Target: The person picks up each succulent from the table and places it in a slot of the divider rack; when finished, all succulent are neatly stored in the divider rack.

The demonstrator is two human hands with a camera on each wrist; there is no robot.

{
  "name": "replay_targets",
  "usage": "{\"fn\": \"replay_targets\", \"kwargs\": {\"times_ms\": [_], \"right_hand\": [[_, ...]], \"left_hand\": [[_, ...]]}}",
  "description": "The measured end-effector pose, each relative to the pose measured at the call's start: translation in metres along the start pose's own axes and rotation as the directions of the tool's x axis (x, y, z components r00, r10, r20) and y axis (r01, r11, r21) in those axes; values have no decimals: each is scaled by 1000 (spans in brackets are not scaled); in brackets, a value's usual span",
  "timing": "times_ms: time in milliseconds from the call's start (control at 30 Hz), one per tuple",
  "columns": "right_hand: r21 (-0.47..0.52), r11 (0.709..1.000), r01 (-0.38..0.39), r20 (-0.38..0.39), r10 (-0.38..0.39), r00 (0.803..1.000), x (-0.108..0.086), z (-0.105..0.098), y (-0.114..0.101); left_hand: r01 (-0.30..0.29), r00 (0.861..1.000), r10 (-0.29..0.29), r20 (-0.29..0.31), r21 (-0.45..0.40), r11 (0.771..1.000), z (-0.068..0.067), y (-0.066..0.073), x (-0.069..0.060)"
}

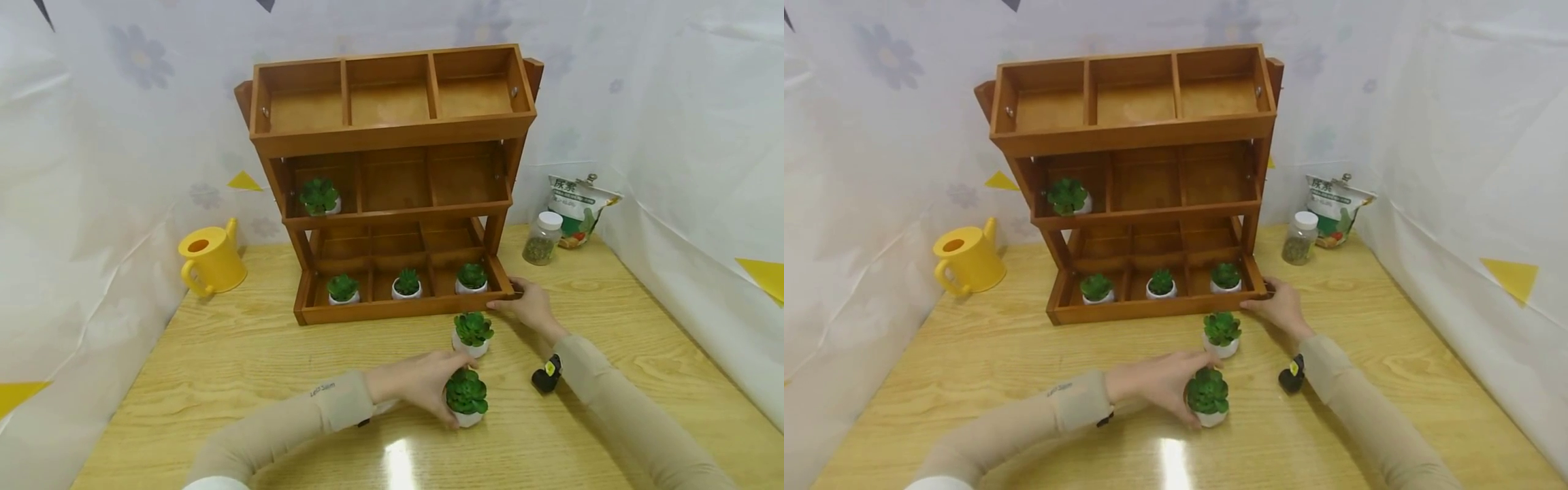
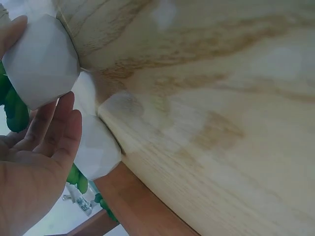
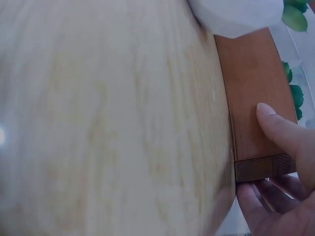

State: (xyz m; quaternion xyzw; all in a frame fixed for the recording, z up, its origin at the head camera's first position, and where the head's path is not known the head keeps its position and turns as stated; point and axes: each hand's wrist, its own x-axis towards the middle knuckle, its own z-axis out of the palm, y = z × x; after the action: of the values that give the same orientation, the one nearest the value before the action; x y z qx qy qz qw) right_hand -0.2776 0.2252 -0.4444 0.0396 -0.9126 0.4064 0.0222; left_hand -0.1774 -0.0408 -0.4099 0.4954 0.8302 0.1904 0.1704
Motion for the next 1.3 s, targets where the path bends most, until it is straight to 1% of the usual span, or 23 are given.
{"fn": "replay_targets", "kwargs": {"times_ms": [100, 333, 500, 767, 900, 1033, 1167, 1300], "right_hand": [[-3, 1000, 6, 2, -6, 1000, 0, 0, 0], [-5, 1000, 7, -3, -7, 1000, 0, 0, 2], [-4, 1000, -2, 7, 2, 1000, 0, 0, 2], [13, 1000, -6, 15, 6, 1000, 0, -1, 2], [22, 1000, -7, 21, 7, 1000, 0, 0, 3], [20, 1000, -2, 17, 2, 1000, 0, 0, 3], [7, 1000, 5, 11, -5, 1000, 0, 0, 3], [-2, 1000, 11, 4, -11, 1000, 0, 0, 3]], "left_hand": [[7, 1000, -7, -4, -15, 1000, 1, -1, 1], [-27, 999, 26, -30, -33, 999, 3, -4, 4], [-21, 999, 19, -40, -56, 998, 3, -5, 4], [-3, 999, 2, -53, -29, 1000, 3, -4, 4], [-10, 998, 9, -61, -8, 1000, 3, -4, 4], [-20, 998, 18, -67, -15, 1000, 3, -4, 3], [-16, 997, 14, -73, -35, 999, 3, -5, 1], [-18, 995, 13, -96, -44, 999, 3, -7, -1]]}}
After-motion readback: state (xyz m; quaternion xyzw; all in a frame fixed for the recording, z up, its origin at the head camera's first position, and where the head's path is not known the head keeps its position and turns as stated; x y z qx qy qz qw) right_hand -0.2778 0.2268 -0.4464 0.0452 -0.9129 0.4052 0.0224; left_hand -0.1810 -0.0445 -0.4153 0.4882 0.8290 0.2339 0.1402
